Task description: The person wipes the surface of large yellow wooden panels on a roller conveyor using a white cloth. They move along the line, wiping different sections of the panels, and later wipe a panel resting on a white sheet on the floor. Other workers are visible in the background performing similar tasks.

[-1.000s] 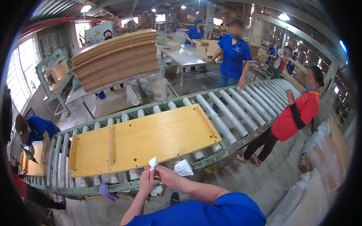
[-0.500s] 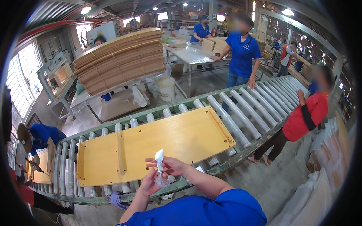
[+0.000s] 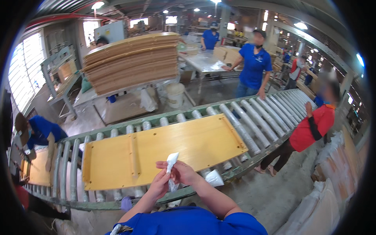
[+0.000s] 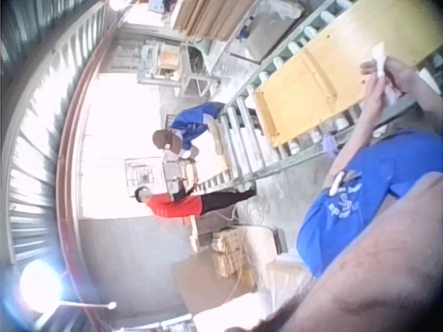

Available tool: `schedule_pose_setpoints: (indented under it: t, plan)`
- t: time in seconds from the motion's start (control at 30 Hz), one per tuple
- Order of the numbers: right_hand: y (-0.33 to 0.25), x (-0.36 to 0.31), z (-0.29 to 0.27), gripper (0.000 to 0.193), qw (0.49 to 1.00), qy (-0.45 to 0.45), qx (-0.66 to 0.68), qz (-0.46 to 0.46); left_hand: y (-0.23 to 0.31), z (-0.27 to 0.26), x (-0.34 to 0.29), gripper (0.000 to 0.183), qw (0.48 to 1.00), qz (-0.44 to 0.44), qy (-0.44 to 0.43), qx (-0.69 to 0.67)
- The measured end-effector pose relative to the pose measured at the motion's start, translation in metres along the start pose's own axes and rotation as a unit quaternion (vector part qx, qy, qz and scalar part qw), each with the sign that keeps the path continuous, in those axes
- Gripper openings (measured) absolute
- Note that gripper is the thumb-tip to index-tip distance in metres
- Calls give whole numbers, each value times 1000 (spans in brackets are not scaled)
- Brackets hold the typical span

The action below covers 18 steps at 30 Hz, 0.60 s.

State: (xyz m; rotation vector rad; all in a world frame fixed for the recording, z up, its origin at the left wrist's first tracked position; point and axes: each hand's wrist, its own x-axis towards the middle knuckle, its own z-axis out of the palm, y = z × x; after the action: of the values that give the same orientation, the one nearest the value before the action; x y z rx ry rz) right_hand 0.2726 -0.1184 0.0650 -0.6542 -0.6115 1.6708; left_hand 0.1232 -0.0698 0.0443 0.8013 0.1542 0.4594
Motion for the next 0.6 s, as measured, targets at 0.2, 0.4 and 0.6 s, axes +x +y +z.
schedule_pose_setpoints:
  t: [0.2,0.4,0.6]
  plan:
    - [67,27,61,33,990,31,-46,-130,44,-15,-61,11,841,216,130,479]
    - [105,45,120,32,989,81,-40,-121,62,-40,-120,20,883,187,150,403]
    - [125,42,137,31,969,109,-129,-179,63,-32,-130,25,879,173,170,410]
